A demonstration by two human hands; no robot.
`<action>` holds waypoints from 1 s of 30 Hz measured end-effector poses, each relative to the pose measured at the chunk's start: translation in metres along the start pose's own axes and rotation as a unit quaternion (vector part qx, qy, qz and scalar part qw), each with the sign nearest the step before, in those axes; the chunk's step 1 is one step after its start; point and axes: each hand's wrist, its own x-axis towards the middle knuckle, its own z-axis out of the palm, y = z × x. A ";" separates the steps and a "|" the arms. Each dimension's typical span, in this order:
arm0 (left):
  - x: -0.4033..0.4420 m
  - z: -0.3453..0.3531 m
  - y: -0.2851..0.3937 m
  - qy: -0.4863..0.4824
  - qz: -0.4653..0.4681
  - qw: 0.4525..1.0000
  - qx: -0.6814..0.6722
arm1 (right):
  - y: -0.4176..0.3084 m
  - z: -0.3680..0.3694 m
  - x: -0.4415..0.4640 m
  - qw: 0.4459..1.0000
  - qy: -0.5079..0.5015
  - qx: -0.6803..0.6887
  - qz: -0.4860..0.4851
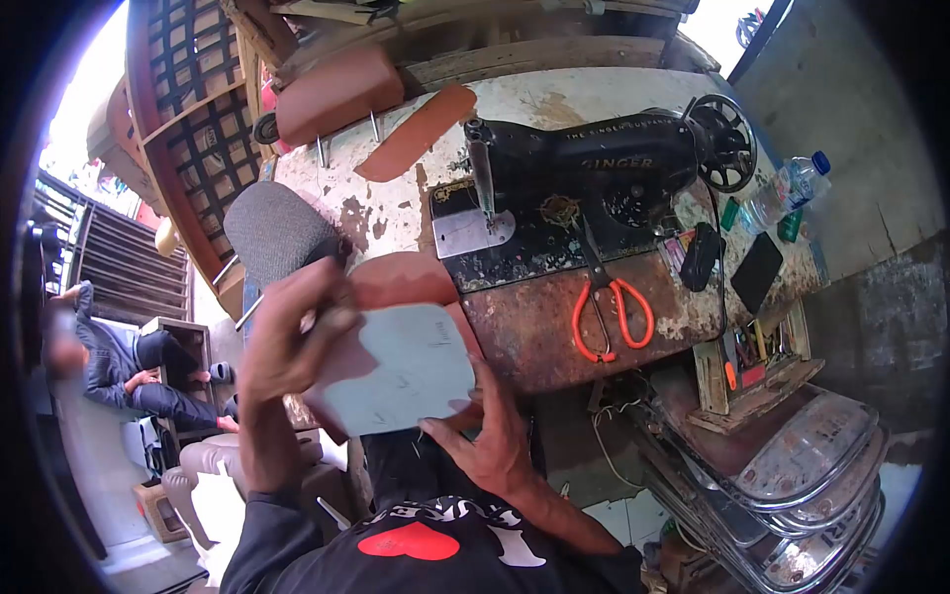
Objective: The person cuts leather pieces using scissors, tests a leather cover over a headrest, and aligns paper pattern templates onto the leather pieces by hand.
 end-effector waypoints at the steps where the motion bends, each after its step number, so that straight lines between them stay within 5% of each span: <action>1: -0.013 -0.009 0.002 0.013 0.020 0.998 -0.056 | 0.004 0.002 -0.001 1.000 0.000 0.001 0.001; 4: -0.047 -0.010 -0.007 0.087 -0.042 0.979 -0.179 | 0.011 0.000 -0.002 0.991 -0.093 0.062 0.069; 6: -0.059 0.005 -0.032 0.099 -0.254 0.951 -0.144 | 0.017 0.001 -0.012 0.995 -0.077 0.021 0.062; 7: -0.071 0.025 -0.070 0.106 -0.170 0.979 -0.038 | 0.020 0.001 -0.014 0.997 -0.060 -0.021 0.053; 9: -0.077 0.042 -0.071 0.091 -0.306 0.945 0.068 | 0.009 -0.005 -0.015 0.994 -0.026 -0.003 0.110; 13: -0.067 0.070 -0.069 0.110 -0.287 0.950 0.053 | 0.033 0.000 -0.023 0.988 0.023 -0.004 0.151; 15: -0.053 0.082 -0.061 0.115 -0.179 0.973 0.088 | 0.044 0.005 -0.021 0.988 0.025 -0.019 0.151; 20: -0.007 0.092 -0.080 0.088 -0.154 0.964 0.196 | 0.047 0.018 0.016 0.992 0.108 -0.047 0.037; 23: 0.006 0.093 -0.094 0.103 -0.207 0.959 0.162 | 0.014 0.008 0.029 0.988 0.070 -0.031 0.131; 27: 0.001 0.087 -0.075 0.092 -0.104 0.958 0.250 | 0.011 -0.003 0.008 0.992 0.025 -0.047 0.110; 30: -0.002 0.088 -0.057 0.001 -0.066 0.990 0.126 | 0.014 -0.002 -0.011 0.995 0.033 -0.018 0.098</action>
